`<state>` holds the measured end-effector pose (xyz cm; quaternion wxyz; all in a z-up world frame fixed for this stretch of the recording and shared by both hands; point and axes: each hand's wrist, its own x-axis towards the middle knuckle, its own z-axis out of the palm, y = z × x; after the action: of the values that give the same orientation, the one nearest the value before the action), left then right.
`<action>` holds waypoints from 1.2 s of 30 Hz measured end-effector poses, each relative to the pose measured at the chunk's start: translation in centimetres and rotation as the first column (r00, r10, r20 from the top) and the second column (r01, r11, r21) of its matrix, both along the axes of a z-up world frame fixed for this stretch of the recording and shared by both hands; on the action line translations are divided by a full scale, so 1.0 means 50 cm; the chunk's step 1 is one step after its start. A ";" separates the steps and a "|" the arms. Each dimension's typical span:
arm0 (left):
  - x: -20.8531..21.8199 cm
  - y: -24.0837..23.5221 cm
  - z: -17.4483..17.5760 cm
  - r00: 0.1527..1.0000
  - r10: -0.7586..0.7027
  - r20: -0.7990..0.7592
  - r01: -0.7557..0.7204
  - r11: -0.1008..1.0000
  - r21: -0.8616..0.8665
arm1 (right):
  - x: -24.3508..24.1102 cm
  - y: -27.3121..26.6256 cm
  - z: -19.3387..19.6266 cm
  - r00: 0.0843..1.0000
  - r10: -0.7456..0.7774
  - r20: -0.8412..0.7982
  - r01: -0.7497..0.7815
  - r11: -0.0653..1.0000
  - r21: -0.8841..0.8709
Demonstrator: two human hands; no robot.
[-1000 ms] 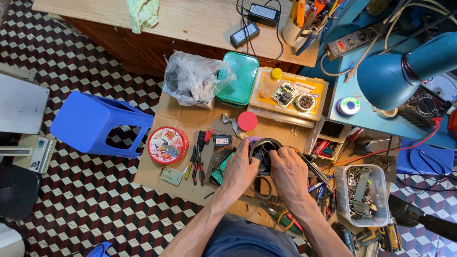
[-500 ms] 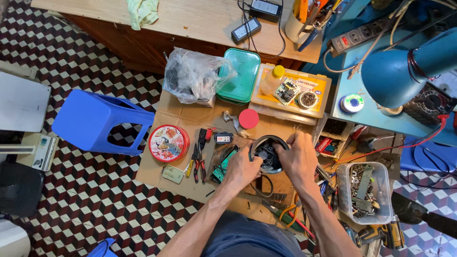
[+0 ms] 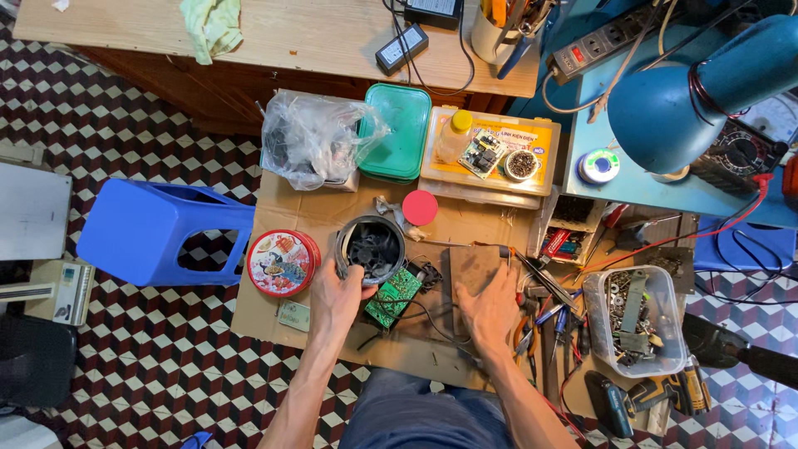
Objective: The person works at a cluttered workbench, handling a small circuit board and wires. They use pliers to strip wire insulation and a soldering iron to solder connections on the board. The person repeatedly inspects the board and adjusts components while working.
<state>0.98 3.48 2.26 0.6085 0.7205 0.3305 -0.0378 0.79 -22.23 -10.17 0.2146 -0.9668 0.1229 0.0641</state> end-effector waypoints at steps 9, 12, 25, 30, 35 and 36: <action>-0.023 -0.038 0.013 0.995 0.022 -0.092 -0.033 0.993 -0.113 | 0.026 0.050 -0.003 0.957 -0.137 -0.255 0.141 0.990 -0.001; -0.010 -0.062 -0.002 0.961 -0.071 -0.266 0.046 0.994 -0.099 | 0.011 -0.007 0.046 0.988 -0.141 -0.070 0.155 0.947 0.281; 0.034 -0.284 -0.261 0.858 -0.508 -0.074 0.513 0.850 0.120 | -0.047 -0.242 0.260 0.970 -0.193 0.149 0.139 0.938 0.316; -0.003 -0.298 -0.249 0.859 -0.479 0.180 0.465 0.878 0.117 | 0.024 -0.222 0.289 0.948 0.268 0.169 -0.293 0.946 0.141; -0.109 -0.181 -0.179 0.871 -0.453 -0.191 0.472 0.879 0.065 | 0.077 -0.107 0.285 0.801 0.590 0.101 -0.584 0.807 -0.088; -0.136 -0.149 -0.167 0.901 -0.407 -0.153 0.427 0.895 0.131 | 0.083 -0.088 0.279 0.766 0.640 0.052 -0.634 0.767 -0.099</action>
<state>-5.80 -3.98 -6.11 0.5046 0.8177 0.2067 -0.1844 4.95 -26.62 3.76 0.1483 -0.9603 -0.2192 0.0882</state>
